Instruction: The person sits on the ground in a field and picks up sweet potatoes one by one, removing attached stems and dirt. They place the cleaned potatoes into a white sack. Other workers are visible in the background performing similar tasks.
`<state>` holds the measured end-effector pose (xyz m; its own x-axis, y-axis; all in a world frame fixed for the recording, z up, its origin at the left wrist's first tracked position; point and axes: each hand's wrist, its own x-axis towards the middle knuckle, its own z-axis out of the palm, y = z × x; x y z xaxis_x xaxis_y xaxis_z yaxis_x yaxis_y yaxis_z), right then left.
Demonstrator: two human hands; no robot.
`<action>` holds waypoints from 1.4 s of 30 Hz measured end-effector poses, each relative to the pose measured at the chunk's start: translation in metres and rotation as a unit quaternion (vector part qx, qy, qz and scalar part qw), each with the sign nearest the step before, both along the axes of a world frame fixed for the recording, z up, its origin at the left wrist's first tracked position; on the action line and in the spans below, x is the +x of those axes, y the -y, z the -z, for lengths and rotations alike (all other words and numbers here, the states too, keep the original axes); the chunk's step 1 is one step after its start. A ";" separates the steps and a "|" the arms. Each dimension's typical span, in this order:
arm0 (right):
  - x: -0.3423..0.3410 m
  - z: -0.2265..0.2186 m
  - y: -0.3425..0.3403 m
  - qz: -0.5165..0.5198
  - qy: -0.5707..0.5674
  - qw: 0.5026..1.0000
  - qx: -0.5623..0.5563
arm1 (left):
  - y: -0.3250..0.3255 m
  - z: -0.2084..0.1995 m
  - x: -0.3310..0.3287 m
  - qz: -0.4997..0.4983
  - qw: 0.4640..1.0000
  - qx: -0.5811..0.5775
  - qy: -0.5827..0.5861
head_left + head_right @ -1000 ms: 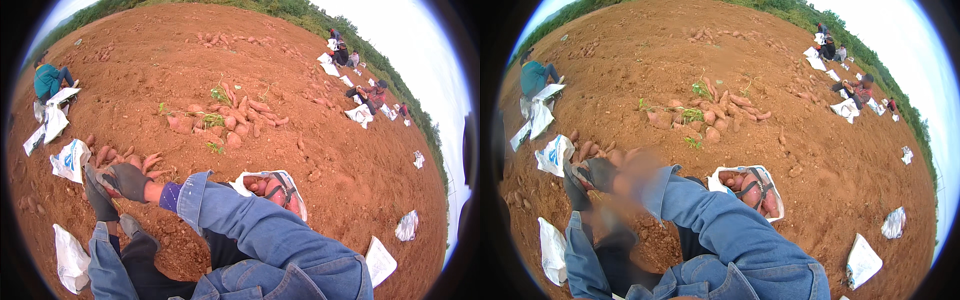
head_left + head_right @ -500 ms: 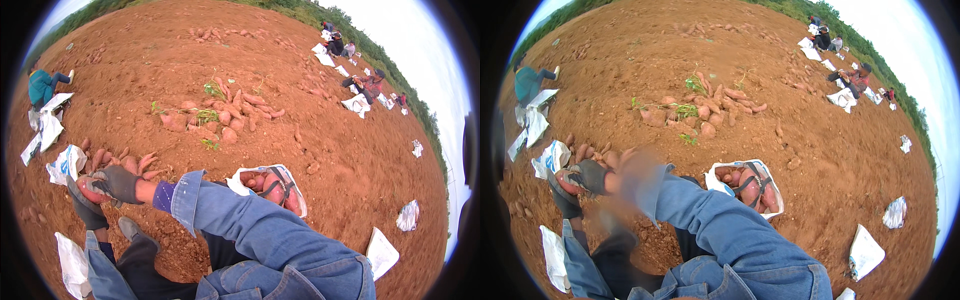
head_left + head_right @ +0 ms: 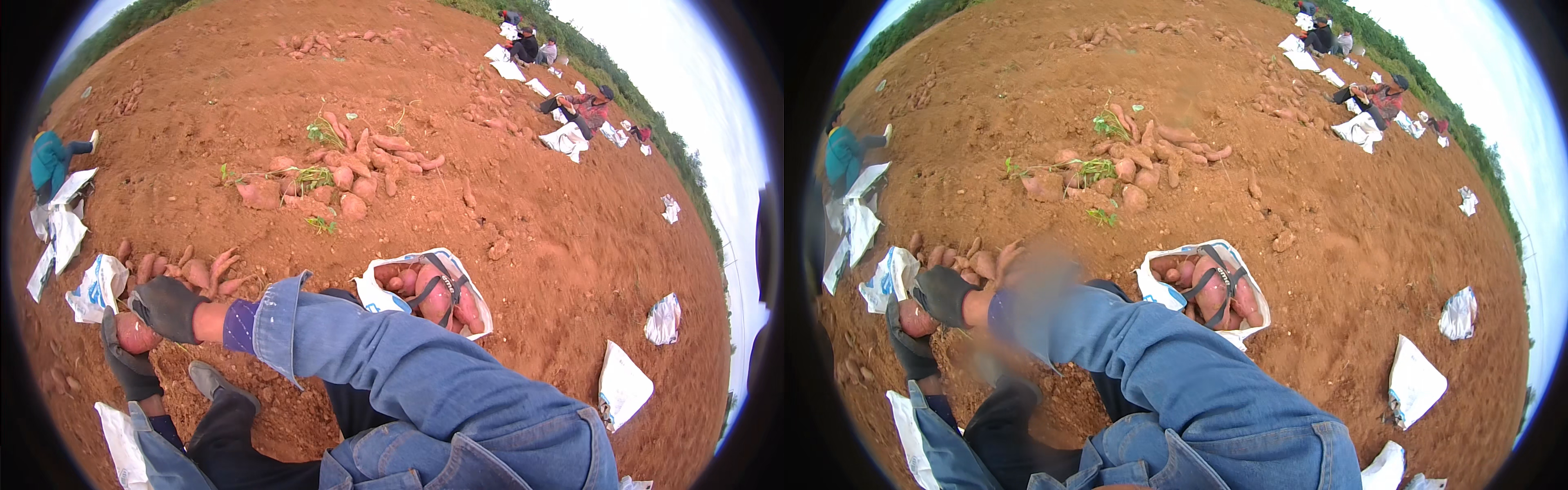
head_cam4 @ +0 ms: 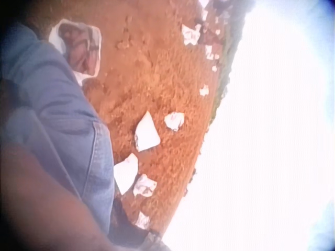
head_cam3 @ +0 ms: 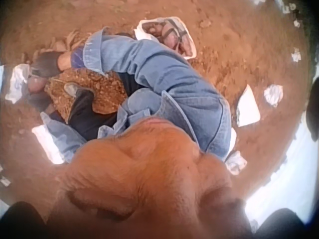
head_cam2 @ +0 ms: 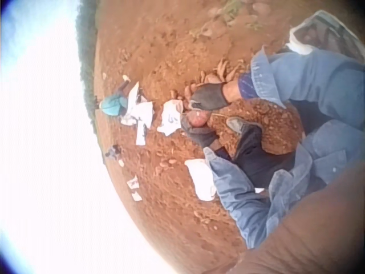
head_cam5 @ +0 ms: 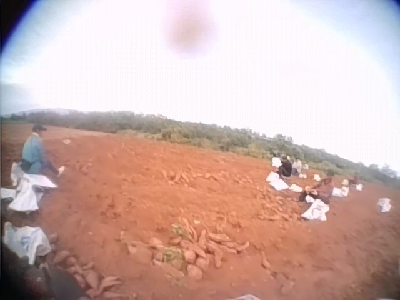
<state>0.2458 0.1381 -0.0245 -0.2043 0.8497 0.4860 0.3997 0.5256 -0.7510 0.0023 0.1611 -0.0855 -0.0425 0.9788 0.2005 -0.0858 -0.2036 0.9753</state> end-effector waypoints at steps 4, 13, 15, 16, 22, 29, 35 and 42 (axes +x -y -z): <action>-0.005 0.008 -0.005 0.000 -0.110 0.994 0.009 | -0.005 0.002 -0.005 0.001 0.999 0.053 -0.006; -0.008 0.035 -0.033 0.060 -0.051 0.997 0.028 | 0.019 -0.027 0.020 0.039 0.998 0.017 0.048; -0.007 0.029 -0.029 0.123 -0.117 0.985 -0.023 | 0.027 -0.043 0.032 0.074 0.989 -0.057 0.117; -0.004 0.026 -0.025 0.112 -0.145 0.983 -0.023 | 0.029 -0.054 0.038 0.089 0.979 -0.124 0.133; 0.023 -0.005 -0.009 0.045 -0.166 0.984 -0.047 | 0.064 -0.115 0.065 0.088 0.966 -0.239 -0.042; 0.032 -0.022 -0.021 -0.029 -0.236 0.925 -0.296 | 0.094 -0.130 0.074 -0.054 0.988 -0.009 -0.144; 0.043 -0.018 -0.045 -0.090 -0.095 0.980 -0.150 | 0.147 -0.141 0.083 -0.209 0.925 0.111 -0.297; 0.034 -0.024 -0.045 -0.056 -0.240 0.907 -0.342 | 0.207 -0.089 0.036 -0.346 0.909 0.073 -0.222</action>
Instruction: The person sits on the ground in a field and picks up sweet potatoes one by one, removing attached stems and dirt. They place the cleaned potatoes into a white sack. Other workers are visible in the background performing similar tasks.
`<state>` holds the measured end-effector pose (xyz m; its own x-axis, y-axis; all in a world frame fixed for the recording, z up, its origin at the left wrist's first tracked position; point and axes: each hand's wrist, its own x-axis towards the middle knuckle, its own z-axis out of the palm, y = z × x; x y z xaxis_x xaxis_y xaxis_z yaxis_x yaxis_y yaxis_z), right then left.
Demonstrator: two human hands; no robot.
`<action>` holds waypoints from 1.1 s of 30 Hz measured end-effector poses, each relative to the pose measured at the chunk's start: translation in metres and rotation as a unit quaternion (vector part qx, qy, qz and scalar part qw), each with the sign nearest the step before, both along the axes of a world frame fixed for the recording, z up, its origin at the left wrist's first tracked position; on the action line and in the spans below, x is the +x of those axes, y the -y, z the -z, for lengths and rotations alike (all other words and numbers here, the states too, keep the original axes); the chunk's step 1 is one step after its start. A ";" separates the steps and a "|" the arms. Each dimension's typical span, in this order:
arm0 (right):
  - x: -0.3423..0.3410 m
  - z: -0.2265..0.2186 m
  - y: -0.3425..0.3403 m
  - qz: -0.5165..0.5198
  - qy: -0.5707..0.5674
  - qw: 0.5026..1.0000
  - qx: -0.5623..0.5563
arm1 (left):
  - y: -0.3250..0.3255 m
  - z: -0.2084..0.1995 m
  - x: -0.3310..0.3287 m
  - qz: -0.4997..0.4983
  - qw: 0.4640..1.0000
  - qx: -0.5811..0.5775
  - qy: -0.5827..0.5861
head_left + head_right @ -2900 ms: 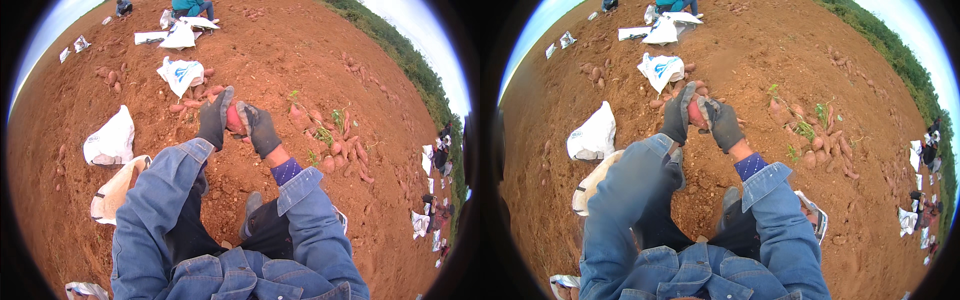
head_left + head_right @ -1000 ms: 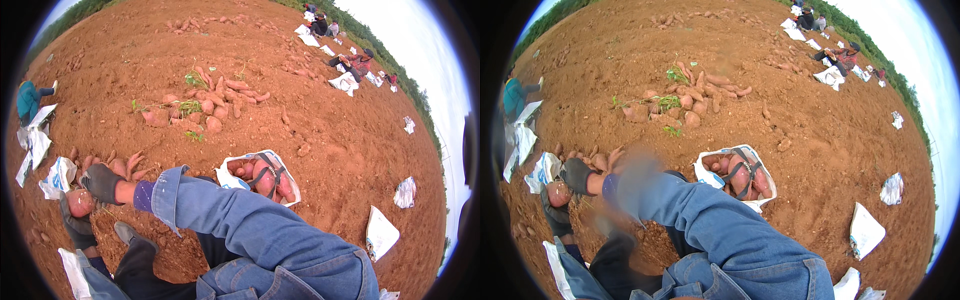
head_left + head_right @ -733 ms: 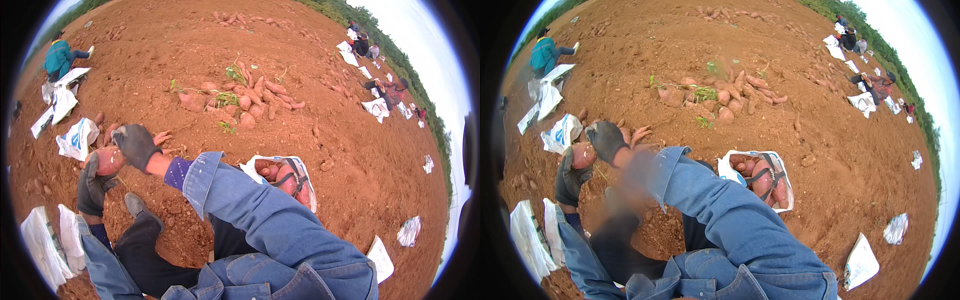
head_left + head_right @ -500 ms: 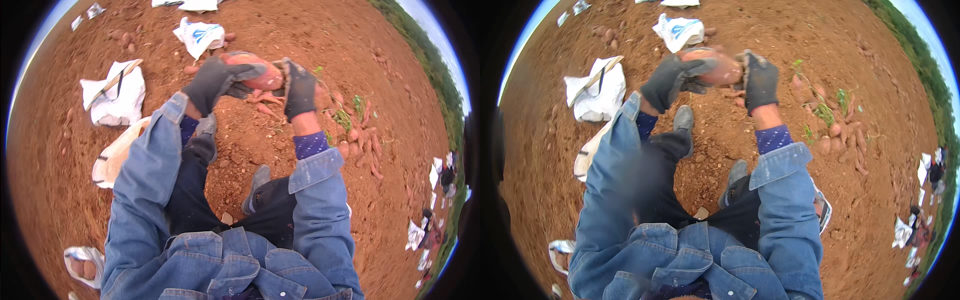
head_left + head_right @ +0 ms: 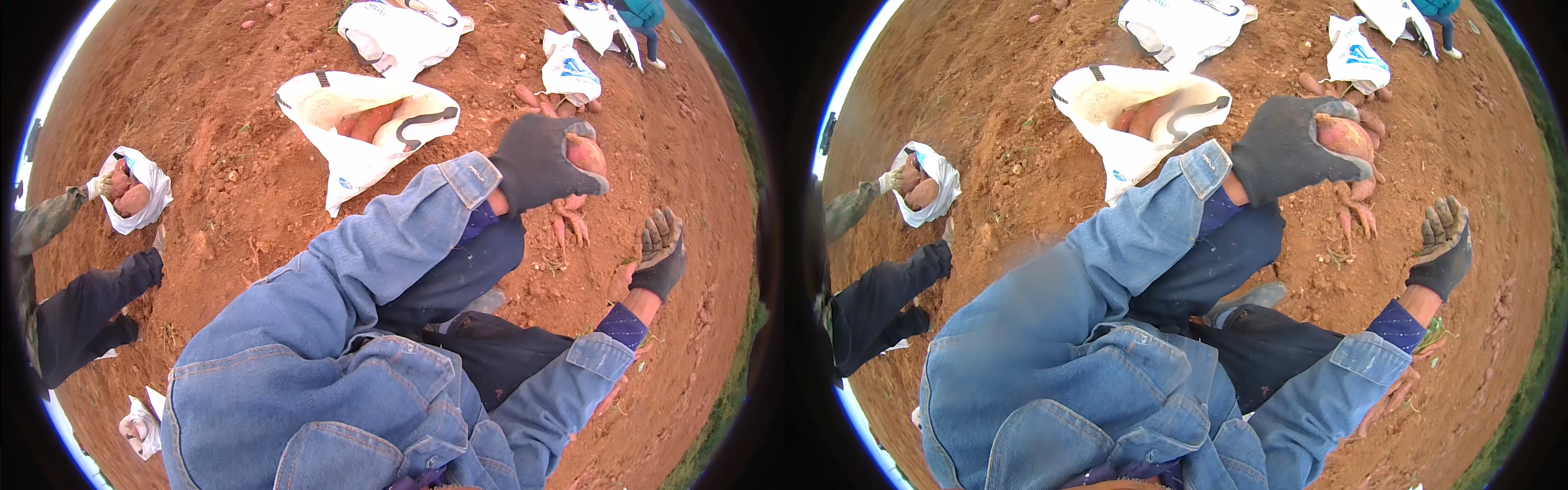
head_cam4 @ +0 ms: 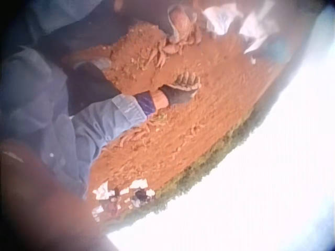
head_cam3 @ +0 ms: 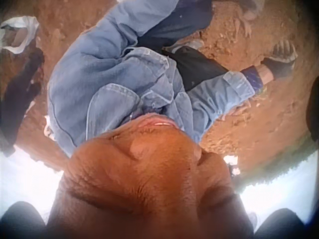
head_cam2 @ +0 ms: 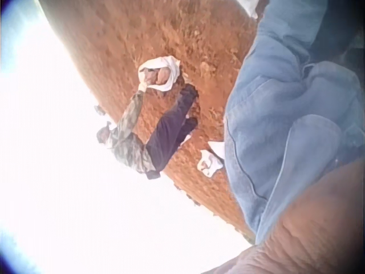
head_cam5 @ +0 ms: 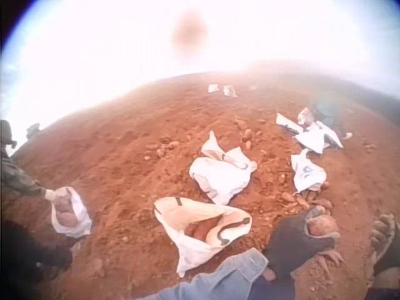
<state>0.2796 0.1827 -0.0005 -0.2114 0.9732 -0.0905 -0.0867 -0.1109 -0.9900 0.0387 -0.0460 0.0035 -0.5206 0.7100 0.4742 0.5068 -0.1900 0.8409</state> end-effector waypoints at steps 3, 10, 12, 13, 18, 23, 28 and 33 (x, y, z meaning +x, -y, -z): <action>-0.007 -0.004 0.005 -0.003 0.009 1.000 0.007 | 0.052 0.039 -0.043 -0.183 0.978 -0.095 -0.039; -0.013 -0.007 0.011 -0.014 0.008 1.000 0.020 | 0.150 0.107 -0.188 -0.304 0.834 -0.448 -0.102; -0.014 -0.007 0.011 -0.012 0.006 1.000 0.022 | 0.166 0.128 -0.217 -0.294 0.821 -0.477 -0.114; -0.014 -0.007 0.010 -0.010 0.009 1.000 0.020 | 0.172 0.138 -0.228 -0.290 0.820 -0.481 -0.112; -0.014 -0.005 0.006 -0.016 0.011 1.000 0.012 | 0.200 0.155 -0.241 -0.261 0.785 -0.535 -0.170; -0.019 0.000 0.003 -0.019 0.032 0.999 0.007 | 0.224 0.140 -0.179 -0.180 0.792 -0.568 -0.135; -0.062 0.006 0.023 -0.100 0.119 0.987 0.028 | 0.253 0.147 -0.117 -0.162 0.852 -0.443 -0.229; -0.126 -0.005 0.076 -0.253 0.114 0.958 0.072 | 0.274 0.165 -0.120 -0.366 0.854 -0.280 -0.243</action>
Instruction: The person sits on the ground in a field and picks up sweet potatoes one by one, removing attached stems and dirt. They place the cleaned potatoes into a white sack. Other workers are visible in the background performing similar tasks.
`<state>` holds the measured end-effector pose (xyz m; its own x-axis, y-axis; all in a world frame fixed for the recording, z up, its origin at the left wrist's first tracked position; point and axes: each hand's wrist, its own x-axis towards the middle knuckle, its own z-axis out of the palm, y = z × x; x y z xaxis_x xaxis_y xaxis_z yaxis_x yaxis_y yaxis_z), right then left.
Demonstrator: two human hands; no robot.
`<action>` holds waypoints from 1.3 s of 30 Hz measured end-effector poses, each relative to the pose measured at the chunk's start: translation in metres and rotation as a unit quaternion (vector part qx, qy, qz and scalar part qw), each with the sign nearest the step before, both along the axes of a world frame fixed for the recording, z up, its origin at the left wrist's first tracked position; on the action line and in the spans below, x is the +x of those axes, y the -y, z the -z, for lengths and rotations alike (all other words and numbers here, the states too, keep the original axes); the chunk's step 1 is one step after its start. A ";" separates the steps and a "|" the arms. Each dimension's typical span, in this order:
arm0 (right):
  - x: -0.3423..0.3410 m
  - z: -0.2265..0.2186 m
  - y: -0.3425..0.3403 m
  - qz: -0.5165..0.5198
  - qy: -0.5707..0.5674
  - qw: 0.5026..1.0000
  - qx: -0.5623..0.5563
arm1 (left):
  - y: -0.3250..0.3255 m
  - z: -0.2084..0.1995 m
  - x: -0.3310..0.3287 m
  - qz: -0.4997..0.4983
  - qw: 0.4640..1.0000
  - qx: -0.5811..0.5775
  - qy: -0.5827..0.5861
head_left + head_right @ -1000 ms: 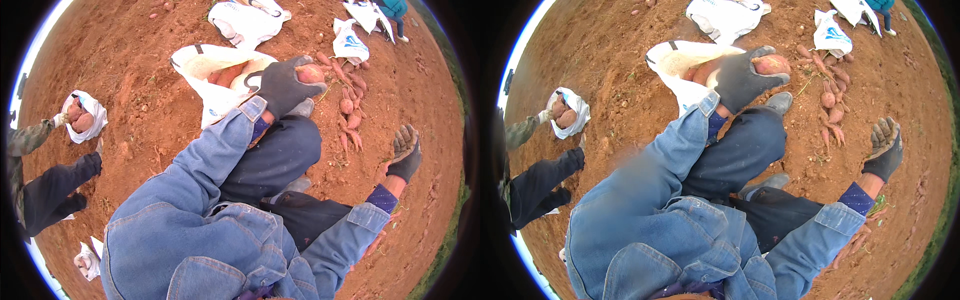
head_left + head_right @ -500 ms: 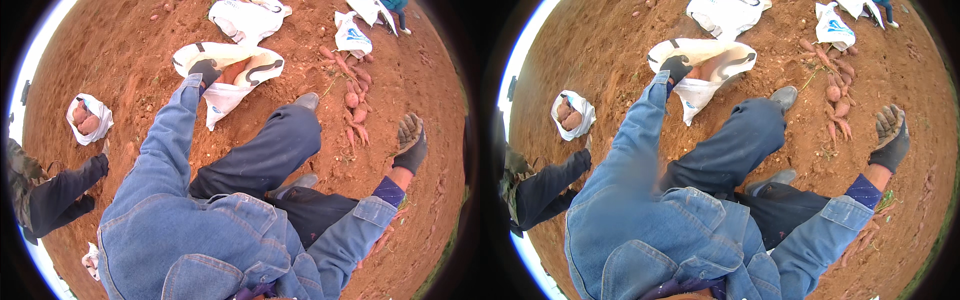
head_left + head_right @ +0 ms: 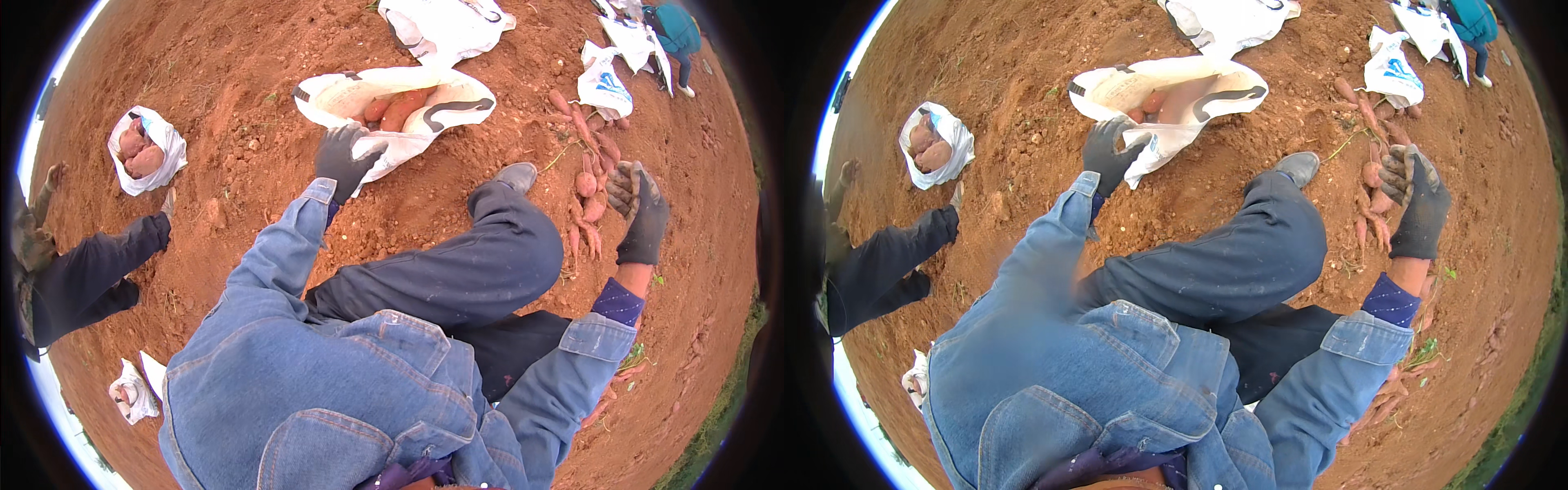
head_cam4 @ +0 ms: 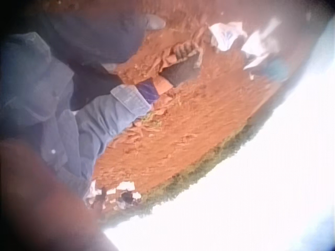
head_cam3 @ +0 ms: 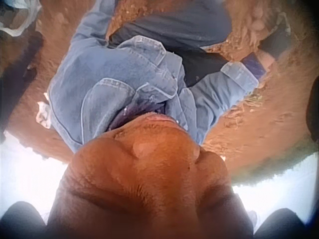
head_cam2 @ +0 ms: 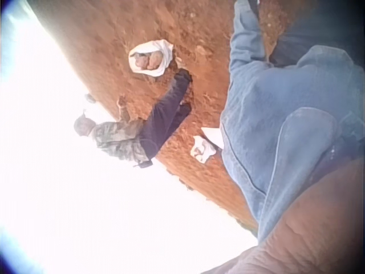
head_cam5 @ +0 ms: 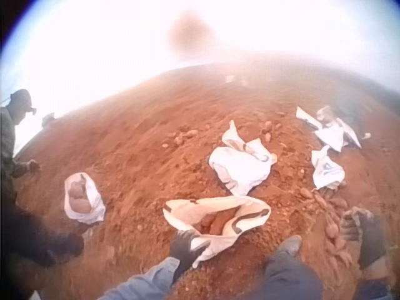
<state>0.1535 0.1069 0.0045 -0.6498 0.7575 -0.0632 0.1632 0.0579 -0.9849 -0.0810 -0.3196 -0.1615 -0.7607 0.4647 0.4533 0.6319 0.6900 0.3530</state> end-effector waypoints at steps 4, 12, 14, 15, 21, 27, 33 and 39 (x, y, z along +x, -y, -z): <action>-0.058 -0.019 0.052 -0.124 0.008 0.992 -0.013 | 0.023 0.007 -0.028 -0.297 0.901 0.231 0.214; -0.215 0.027 0.098 -0.302 0.260 0.916 0.034 | 0.026 0.037 -0.091 -0.367 0.655 0.378 0.542; -0.237 0.070 0.113 -0.234 0.362 0.890 0.150 | 0.027 0.046 -0.105 -0.338 0.665 0.363 0.558; -0.241 0.093 0.123 -0.234 0.391 0.873 0.173 | 0.024 0.054 -0.108 -0.286 0.609 0.449 0.588; -0.207 0.198 0.162 -0.242 0.457 0.846 0.133 | 0.042 0.090 -0.109 -0.247 0.747 0.365 0.498; -0.211 0.154 0.184 -0.203 0.318 0.882 0.281 | 0.091 0.054 -0.075 -0.190 0.751 0.444 0.451; -0.208 0.132 0.207 -0.307 0.293 0.900 0.100 | 0.144 -0.002 -0.040 -0.170 0.792 0.311 0.498; -0.195 0.147 0.178 -0.327 0.389 0.845 0.165 | 0.134 0.030 -0.047 -0.152 0.796 0.049 0.584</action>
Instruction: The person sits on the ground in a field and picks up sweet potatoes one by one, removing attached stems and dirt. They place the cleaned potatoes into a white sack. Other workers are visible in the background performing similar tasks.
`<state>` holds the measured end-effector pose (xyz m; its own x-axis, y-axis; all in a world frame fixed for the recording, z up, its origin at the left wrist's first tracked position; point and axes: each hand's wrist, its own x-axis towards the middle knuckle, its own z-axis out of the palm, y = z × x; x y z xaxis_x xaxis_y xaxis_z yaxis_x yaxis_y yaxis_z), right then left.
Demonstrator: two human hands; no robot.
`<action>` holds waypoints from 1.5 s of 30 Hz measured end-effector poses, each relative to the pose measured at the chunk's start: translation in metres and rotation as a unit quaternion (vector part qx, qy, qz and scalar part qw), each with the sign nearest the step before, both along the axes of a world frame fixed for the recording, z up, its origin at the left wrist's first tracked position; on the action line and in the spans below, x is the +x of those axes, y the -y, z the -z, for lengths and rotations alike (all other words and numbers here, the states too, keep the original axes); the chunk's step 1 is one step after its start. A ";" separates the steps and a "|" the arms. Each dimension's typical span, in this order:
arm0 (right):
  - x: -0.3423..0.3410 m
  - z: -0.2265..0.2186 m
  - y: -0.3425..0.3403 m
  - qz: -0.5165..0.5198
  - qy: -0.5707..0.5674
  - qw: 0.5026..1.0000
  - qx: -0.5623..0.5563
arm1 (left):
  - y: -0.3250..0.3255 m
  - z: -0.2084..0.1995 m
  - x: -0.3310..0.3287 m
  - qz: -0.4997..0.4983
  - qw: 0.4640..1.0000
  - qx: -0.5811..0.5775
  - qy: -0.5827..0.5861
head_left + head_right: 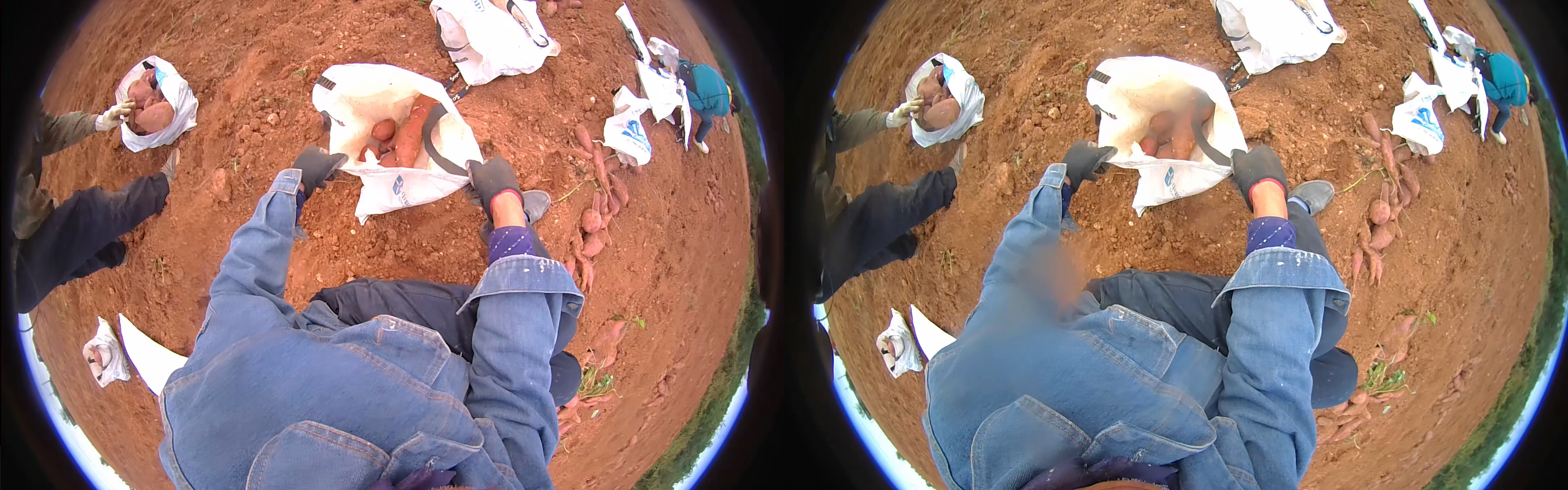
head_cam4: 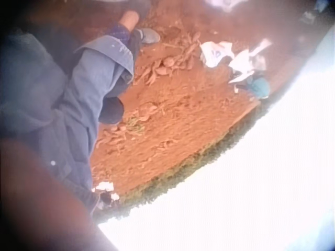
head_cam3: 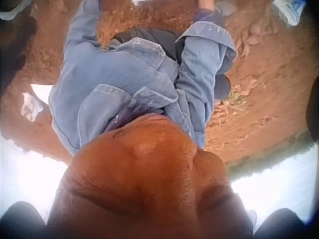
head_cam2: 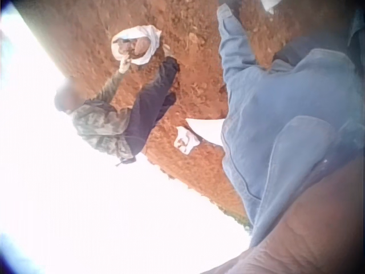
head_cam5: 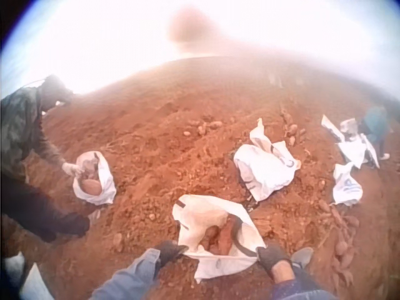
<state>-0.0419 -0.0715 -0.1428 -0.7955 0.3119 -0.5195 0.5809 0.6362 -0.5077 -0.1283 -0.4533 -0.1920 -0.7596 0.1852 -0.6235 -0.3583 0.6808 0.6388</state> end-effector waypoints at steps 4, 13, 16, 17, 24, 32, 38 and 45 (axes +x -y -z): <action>0.006 -0.002 -0.008 0.002 0.029 0.998 0.064 | -0.002 0.017 -0.030 -0.096 0.995 0.014 0.013; -0.006 -0.023 0.011 0.022 -0.029 0.995 0.092 | -0.016 0.102 -0.109 -0.324 0.927 0.122 -0.146; -0.017 -0.033 0.033 0.042 -0.097 0.989 0.100 | -0.019 0.094 -0.145 -0.216 0.923 0.016 -0.318; -0.017 -0.035 0.042 0.016 -0.115 0.987 0.111 | -0.019 0.085 -0.159 -0.216 0.927 -0.047 -0.302; -0.020 -0.061 0.045 0.083 -0.186 0.977 0.054 | -0.007 0.030 -0.203 -0.206 0.899 0.110 -0.372; 0.001 -0.021 0.045 0.038 -0.050 0.996 0.070 | 0.043 0.080 -0.143 -0.063 0.935 -0.184 -0.298; 0.004 0.001 0.015 0.039 0.002 0.996 0.079 | 0.046 0.058 -0.091 -0.175 0.960 0.052 -0.213; -0.002 -0.022 0.025 0.059 -0.008 0.993 0.099 | 0.023 -0.005 -0.046 -0.177 0.984 0.011 -0.017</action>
<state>-0.0439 -0.0964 -0.1207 -0.7548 0.4985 -0.4264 0.6506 0.6518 -0.3897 -0.1741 -0.4762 -0.1869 -0.7988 -0.0815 -0.5960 -0.5495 0.5021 0.6678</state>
